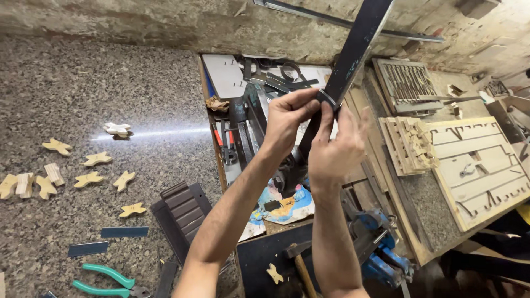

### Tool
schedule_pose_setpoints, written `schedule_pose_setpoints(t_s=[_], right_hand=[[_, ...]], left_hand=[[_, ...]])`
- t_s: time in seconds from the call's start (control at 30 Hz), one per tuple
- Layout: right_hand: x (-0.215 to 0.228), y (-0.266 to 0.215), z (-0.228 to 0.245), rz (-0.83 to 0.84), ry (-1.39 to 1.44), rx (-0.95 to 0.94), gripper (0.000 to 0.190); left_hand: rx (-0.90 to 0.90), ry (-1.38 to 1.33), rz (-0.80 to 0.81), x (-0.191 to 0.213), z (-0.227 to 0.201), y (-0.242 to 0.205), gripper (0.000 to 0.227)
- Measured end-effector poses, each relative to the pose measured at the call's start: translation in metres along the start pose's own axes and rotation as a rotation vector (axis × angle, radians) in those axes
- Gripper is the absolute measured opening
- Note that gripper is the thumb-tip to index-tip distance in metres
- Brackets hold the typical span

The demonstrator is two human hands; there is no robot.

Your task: The person assembles small wooden butterfly-shaped pieces with metal clips. They use a hammer to secure the metal clips onto the wooden pieces and then place the finished items into a wooden tray with cutouts.

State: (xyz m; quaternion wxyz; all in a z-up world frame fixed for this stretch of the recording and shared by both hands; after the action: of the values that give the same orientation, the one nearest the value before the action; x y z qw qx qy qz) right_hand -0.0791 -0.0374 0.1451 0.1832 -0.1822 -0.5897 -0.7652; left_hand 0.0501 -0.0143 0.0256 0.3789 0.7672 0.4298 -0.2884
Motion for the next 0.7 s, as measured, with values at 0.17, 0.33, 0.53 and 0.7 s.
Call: schedule_pose_setpoints(t_s=[0.17,0.33,0.53,0.7], right_hand=[[-0.002,0.028,0.011,-0.114,-0.036,0.027,0.029],[-0.007,0.049,0.014,-0.130,0.133,-0.020,0.029],[-0.015,0.088,0.017,-0.265,0.091,0.027,0.030],[-0.016,0.120,0.020,-0.383,-0.021,0.166,0.026]], left_hand=[[-0.066,0.007,0.075,-0.022,-0.024,0.022,0.029],[-0.093,0.003,0.053,-0.041,-0.043,0.034,0.033],[-0.178,-0.030,0.079,-0.071,-0.074,0.068,0.032],[-0.260,-0.038,0.122,-0.065,-0.074,0.115,0.024]])
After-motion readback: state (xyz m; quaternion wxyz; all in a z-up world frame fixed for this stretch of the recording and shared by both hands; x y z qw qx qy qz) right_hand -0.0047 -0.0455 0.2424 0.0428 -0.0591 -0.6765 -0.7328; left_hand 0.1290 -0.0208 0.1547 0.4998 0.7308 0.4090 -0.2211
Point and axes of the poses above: each hand's wrist, its own y-axis towards the middle knuckle, its own x-axis out of the back of the hand, z = x × y, the point moved 5 cm from there along y, towards the middle knuckle, and after that the axes turned 1 degree about z, right-handed, at the moved point
